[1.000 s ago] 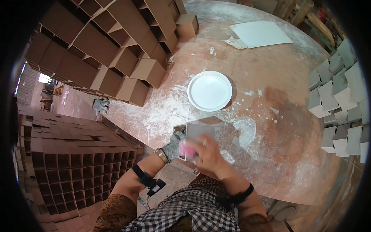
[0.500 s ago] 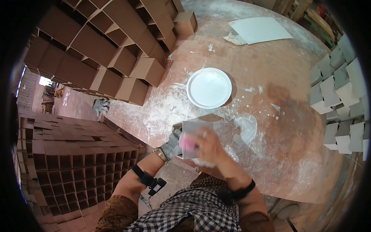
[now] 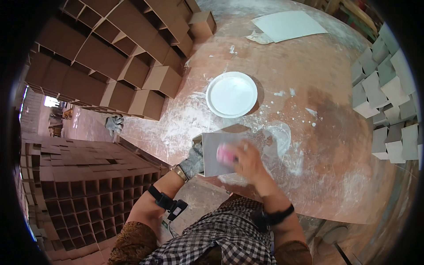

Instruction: Applying a white liquid sealant or adhesive to the interior and exterior of wooden cubby boxes using a pink sponge.

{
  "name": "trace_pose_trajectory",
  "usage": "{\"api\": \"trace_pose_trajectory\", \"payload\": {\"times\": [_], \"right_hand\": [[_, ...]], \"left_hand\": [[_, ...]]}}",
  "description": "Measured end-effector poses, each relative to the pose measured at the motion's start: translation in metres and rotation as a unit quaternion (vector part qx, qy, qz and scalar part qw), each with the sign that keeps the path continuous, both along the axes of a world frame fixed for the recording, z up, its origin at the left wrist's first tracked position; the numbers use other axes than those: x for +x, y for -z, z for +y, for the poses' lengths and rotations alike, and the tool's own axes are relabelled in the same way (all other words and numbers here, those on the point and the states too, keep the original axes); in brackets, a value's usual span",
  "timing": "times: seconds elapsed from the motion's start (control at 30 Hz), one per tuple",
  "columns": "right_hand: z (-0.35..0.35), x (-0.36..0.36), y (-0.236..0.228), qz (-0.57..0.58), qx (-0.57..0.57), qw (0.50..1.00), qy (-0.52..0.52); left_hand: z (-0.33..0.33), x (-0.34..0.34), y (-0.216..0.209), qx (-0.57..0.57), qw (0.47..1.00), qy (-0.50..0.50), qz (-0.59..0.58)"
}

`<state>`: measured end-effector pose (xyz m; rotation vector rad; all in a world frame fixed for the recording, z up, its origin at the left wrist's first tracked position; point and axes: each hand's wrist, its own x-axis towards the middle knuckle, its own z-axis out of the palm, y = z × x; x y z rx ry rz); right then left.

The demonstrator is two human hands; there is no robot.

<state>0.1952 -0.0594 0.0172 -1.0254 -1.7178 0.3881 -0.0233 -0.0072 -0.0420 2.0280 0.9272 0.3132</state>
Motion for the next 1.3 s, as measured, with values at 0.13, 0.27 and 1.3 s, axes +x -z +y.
{"api": "trace_pose_trajectory", "payload": {"times": [0.13,0.27,1.3], "right_hand": [[0.05,0.008,0.003,0.045,-0.057,0.987,0.142],[-0.02,-0.014,-0.012,0.004,-0.009,0.995,0.102],[-0.041,-0.04,-0.043,-0.038,0.094,0.995,-0.015]], "left_hand": [[0.007,0.01,-0.005,0.08,0.991,0.057,0.086],[0.005,0.007,-0.009,0.117,0.987,0.037,0.099],[0.004,0.024,-0.045,0.081,0.995,0.029,-0.041]]}}
